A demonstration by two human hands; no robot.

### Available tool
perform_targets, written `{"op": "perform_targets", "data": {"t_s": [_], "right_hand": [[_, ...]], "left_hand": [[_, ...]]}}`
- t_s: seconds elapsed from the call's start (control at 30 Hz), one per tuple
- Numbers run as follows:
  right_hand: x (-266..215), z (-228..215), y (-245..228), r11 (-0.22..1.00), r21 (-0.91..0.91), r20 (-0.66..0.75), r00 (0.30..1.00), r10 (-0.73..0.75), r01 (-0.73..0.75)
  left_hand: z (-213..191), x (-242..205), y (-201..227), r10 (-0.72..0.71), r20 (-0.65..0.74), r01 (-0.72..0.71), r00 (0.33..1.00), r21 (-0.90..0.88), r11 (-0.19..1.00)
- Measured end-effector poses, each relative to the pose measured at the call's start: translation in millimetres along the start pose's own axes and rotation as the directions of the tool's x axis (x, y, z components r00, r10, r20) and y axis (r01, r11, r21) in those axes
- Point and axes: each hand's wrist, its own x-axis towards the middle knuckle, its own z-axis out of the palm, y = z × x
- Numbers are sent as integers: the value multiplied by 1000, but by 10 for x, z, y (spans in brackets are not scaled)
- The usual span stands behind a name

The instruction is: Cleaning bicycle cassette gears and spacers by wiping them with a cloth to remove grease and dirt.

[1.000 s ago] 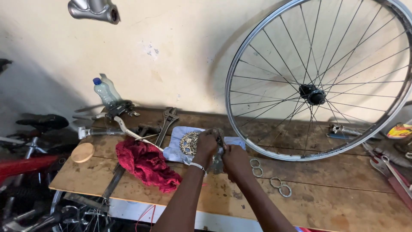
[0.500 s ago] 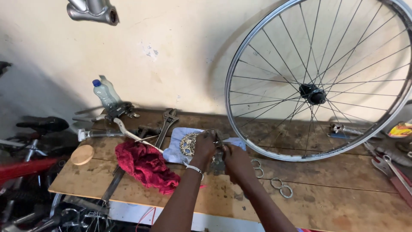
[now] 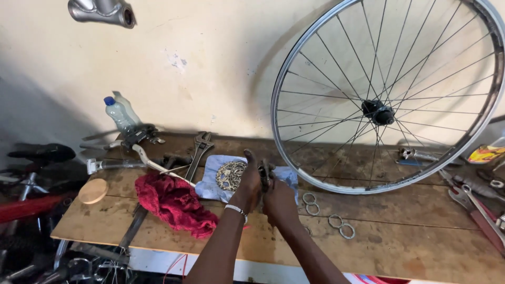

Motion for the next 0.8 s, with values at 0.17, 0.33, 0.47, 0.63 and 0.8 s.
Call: {"op": "perform_targets", "data": {"t_s": [0.17, 0.33, 0.47, 0.63, 0.8], "right_hand": [[-302, -301, -417, 984, 106, 216, 969, 118, -143], [-394, -302, -514, 999, 33, 240, 971, -8, 0], [-374, -306, -505, 988, 135, 228, 972, 47, -80], [-271, -357, -435, 999, 9, 160, 986, 39, -41], [-371, -508, -391, 967, 252, 63, 997, -47, 30]], "left_hand": [[140, -158, 132, -57, -119, 75, 991, 155, 985], [-50, 138, -2, -2, -214, 49, 977, 215, 975], [-14, 66, -5, 41, -220, -1, 975, 179, 984], [-253, 329, -145, 10, -242, 34, 970, 176, 984], [-541, 667, -194, 155, -63, -120, 986, 374, 920]]}}
